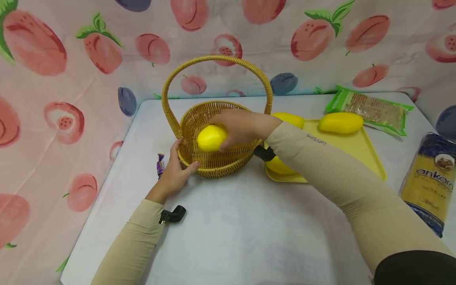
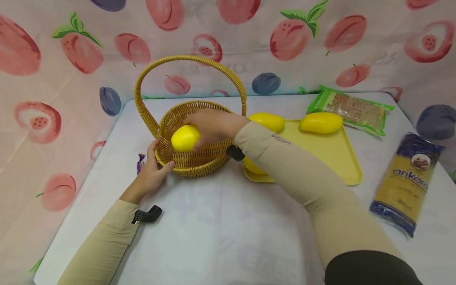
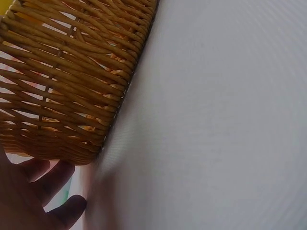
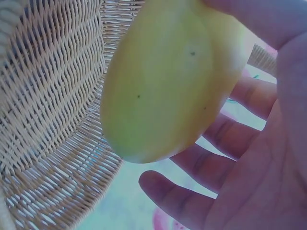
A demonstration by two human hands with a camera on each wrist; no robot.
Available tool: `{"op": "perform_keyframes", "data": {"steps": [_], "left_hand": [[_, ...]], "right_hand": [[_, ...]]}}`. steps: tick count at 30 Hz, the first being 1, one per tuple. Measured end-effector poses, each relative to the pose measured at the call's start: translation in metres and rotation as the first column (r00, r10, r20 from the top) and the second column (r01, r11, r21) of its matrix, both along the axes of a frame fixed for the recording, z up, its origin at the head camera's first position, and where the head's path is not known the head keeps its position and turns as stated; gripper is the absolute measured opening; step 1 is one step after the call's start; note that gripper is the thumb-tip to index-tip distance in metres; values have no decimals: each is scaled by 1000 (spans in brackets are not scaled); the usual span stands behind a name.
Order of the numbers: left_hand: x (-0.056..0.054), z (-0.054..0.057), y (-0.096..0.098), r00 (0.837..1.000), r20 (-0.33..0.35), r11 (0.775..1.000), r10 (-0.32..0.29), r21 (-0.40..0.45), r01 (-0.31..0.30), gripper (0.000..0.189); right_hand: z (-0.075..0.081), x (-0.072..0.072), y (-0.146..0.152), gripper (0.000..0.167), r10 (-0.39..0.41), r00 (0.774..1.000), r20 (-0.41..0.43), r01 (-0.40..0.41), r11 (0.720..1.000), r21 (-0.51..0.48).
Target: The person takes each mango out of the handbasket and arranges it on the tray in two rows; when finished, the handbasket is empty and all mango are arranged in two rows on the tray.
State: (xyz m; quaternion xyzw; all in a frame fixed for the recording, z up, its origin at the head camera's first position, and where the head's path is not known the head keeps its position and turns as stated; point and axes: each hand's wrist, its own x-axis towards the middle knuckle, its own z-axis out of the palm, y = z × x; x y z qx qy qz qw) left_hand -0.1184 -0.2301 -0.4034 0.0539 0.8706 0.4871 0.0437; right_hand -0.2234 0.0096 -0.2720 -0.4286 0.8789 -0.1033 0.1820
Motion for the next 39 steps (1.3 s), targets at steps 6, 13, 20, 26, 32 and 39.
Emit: {"op": "perform_keyframes", "data": {"steps": [6,13,20,26,32,39], "left_hand": [[-1,0,0,1000,-9,1000,-2,5,2,92],[-3,0,-3,1000,-4,1000,-2,3,2,92],[-6,1,-2,1000,-11,1000,-13,13,13,92],[-9,0,-1,1000,2,1000,-9,8,9,91],[-11,-1,-2,1000,5,1000,9,11,-9,90],[-13,0,-2,1000,9,1000,14,-6,-14,91]], "right_hand": [[1,11,17,78,-25,1000,-9,25,999,-24],[-2,18,40,76,-65,998,7,65,997,-51],[-9,22,70,73,-103,995,5,103,991,-85],[-11,30,110,74,-167,986,-4,165,977,-139],[-11,38,150,79,-296,955,14,296,949,-108],[-15,45,195,80,-400,916,7,398,910,-119]]}}
